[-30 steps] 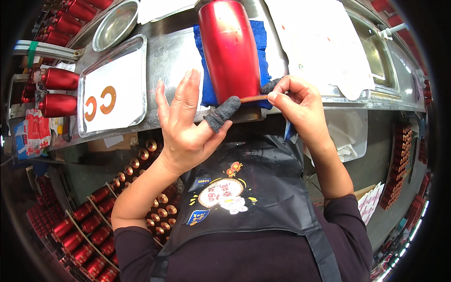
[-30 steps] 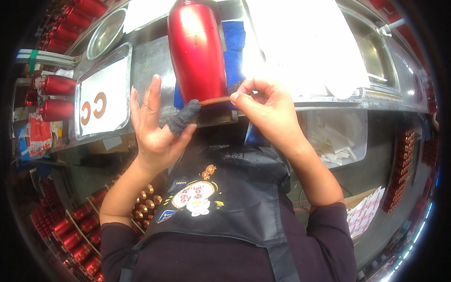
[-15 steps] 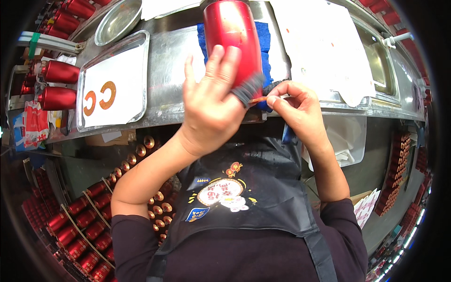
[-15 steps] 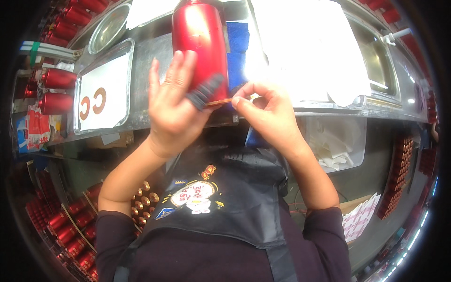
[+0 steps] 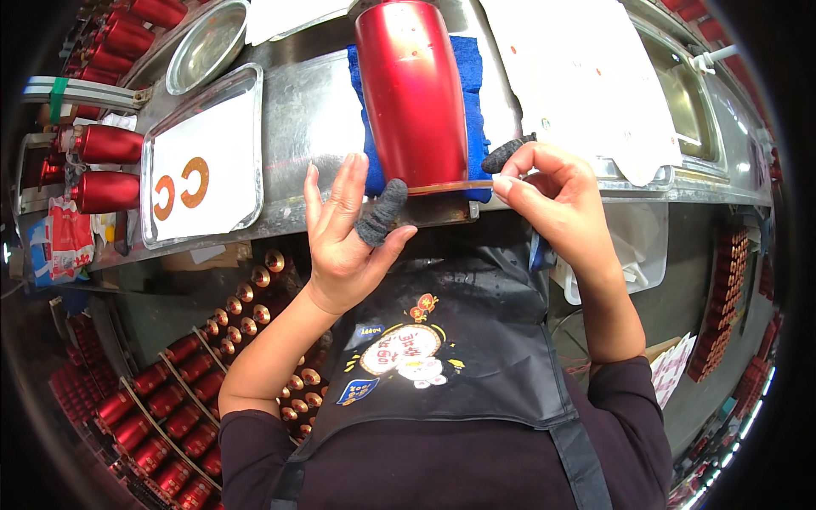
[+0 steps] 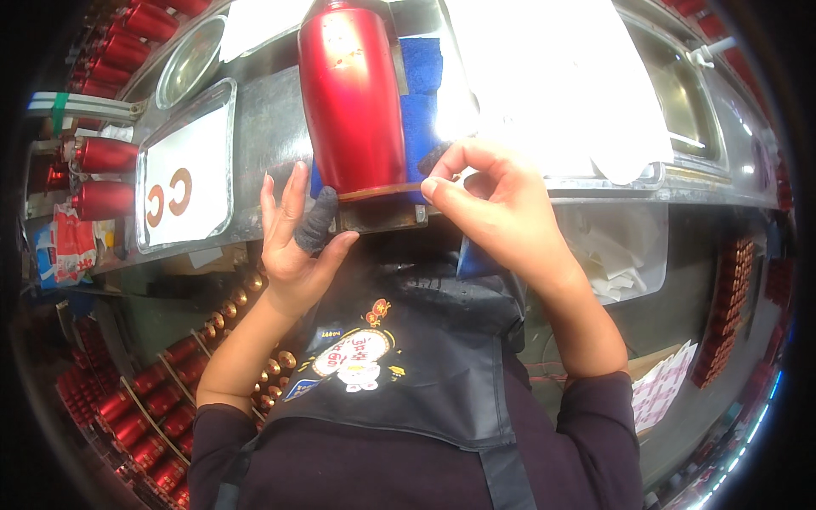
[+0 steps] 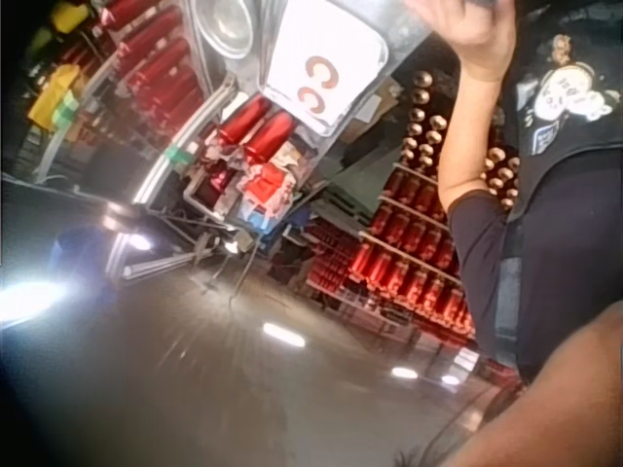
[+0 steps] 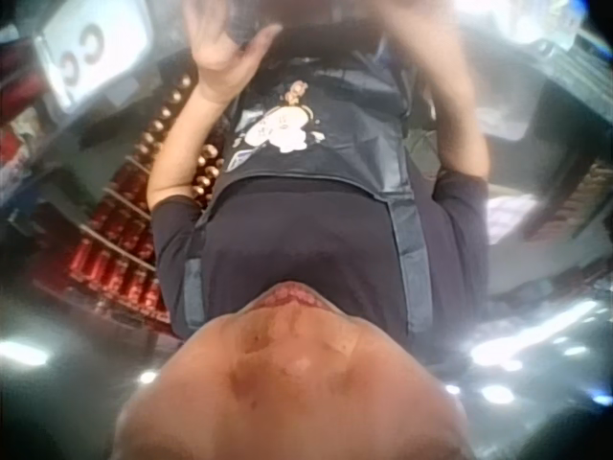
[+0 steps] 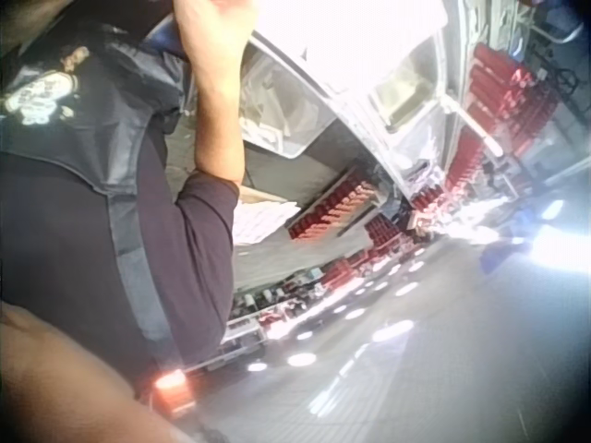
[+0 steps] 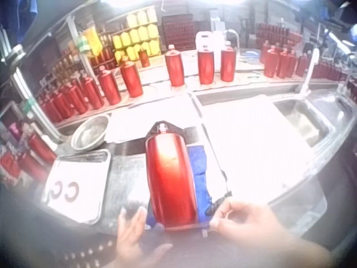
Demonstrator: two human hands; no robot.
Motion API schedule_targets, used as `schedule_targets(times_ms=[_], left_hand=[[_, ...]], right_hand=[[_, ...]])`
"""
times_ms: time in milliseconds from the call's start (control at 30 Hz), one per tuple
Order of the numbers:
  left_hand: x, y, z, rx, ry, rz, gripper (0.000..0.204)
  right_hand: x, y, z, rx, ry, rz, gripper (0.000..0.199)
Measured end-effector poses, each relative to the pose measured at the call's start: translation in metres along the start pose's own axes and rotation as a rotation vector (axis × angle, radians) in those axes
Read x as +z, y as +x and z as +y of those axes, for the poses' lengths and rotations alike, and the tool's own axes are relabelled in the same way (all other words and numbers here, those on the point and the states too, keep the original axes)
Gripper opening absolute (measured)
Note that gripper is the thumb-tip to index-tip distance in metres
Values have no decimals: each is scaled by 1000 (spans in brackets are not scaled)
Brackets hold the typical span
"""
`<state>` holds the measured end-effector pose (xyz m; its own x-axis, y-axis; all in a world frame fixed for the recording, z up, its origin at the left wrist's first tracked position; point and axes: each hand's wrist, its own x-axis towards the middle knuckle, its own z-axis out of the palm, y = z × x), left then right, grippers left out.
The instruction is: The person assembles red cylindrical bottles by placing a gold ring on the neck, screwing on the red body, and applying a label. The person then wipes the bottle with a cloth and places it on a tray.
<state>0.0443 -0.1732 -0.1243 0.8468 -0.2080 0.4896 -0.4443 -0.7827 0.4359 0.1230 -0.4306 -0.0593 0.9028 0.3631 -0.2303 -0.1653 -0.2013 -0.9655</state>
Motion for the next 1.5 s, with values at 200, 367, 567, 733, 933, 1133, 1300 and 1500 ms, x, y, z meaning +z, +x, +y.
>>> schedule_targets(times_ms=[200, 367, 567, 733, 933, 1133, 1300, 1500], left_hand=[[-2, 19, 8, 88, 57, 14, 45], [-5, 40, 24, 167, 189, 35, 44], [22, 66, 26, 202, 197, 165, 29], [15, 42, 5, -24, -133, 206, 73], [6, -1, 2, -25, -96, 73, 59], [9, 1, 0, 18, -42, 50, 50], [4, 14, 5, 88, 31, 53, 47], [1, 35, 18, 174, 145, 80, 39]], right_hand=[[1, 9, 19, -18, 33, -9, 10], [3, 13, 23, 12, 47, -44, 9], [10, 16, 23, -36, -39, -60, 9], [8, 12, 12, 3, 64, -94, 10], [4, 0, -8, 28, 55, -44, 9], [-1, 3, 3, -13, 55, -25, 11], [-1, 9, 15, -23, 63, -44, 10], [3, 14, 19, -18, 50, -51, 10]])
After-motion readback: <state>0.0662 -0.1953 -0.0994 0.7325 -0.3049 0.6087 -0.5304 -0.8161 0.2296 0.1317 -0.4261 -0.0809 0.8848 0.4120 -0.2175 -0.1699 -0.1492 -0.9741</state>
